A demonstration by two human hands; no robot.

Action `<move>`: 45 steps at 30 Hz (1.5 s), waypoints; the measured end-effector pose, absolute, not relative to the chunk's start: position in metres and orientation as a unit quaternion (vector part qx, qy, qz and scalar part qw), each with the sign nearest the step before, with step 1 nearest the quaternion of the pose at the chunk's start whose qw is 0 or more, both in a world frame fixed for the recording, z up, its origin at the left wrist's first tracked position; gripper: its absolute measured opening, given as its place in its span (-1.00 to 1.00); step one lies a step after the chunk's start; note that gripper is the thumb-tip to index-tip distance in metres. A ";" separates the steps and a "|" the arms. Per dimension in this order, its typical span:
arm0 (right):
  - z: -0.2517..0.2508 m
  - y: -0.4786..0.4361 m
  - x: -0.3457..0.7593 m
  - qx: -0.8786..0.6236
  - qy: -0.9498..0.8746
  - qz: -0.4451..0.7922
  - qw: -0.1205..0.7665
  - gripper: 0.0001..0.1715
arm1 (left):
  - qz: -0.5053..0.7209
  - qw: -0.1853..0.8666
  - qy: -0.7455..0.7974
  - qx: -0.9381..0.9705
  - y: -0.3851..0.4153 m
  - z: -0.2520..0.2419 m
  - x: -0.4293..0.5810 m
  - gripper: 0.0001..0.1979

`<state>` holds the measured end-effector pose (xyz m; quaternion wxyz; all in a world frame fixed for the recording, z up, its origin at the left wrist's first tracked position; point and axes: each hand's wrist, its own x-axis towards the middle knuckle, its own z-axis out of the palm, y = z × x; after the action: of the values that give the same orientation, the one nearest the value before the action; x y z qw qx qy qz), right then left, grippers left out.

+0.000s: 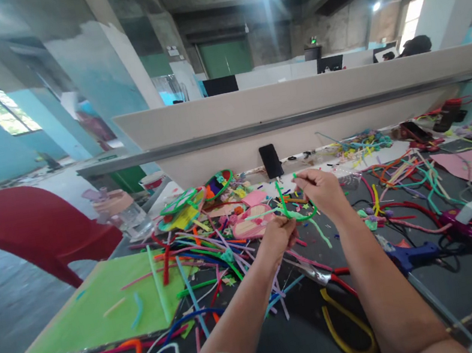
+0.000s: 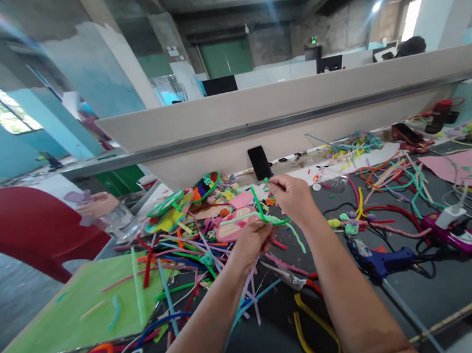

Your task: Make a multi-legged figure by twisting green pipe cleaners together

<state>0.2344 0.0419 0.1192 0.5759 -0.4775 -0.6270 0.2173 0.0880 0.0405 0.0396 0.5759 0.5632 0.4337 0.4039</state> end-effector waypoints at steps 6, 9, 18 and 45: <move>0.107 0.053 0.224 -0.484 -0.676 0.237 0.502 -0.59 | 0.412 0.579 0.395 0.582 0.040 0.027 0.094 -0.65; 0.102 0.056 0.227 -0.493 -0.683 0.208 0.497 -0.61 | 0.405 0.569 0.396 0.596 0.041 0.023 0.093 -0.66; 0.104 0.053 0.228 -0.492 -0.648 0.260 0.519 -0.84 | 0.388 0.601 0.398 0.574 0.037 0.034 0.094 -0.62; 0.110 0.048 0.221 -0.360 -0.592 0.311 0.650 -0.83 | 0.380 0.734 0.316 0.466 0.034 0.027 0.100 -0.68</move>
<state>0.2213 0.0476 0.1097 0.6499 -0.3604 -0.5924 0.3112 0.1002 0.0338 0.0269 0.7340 0.4660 0.3155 0.3802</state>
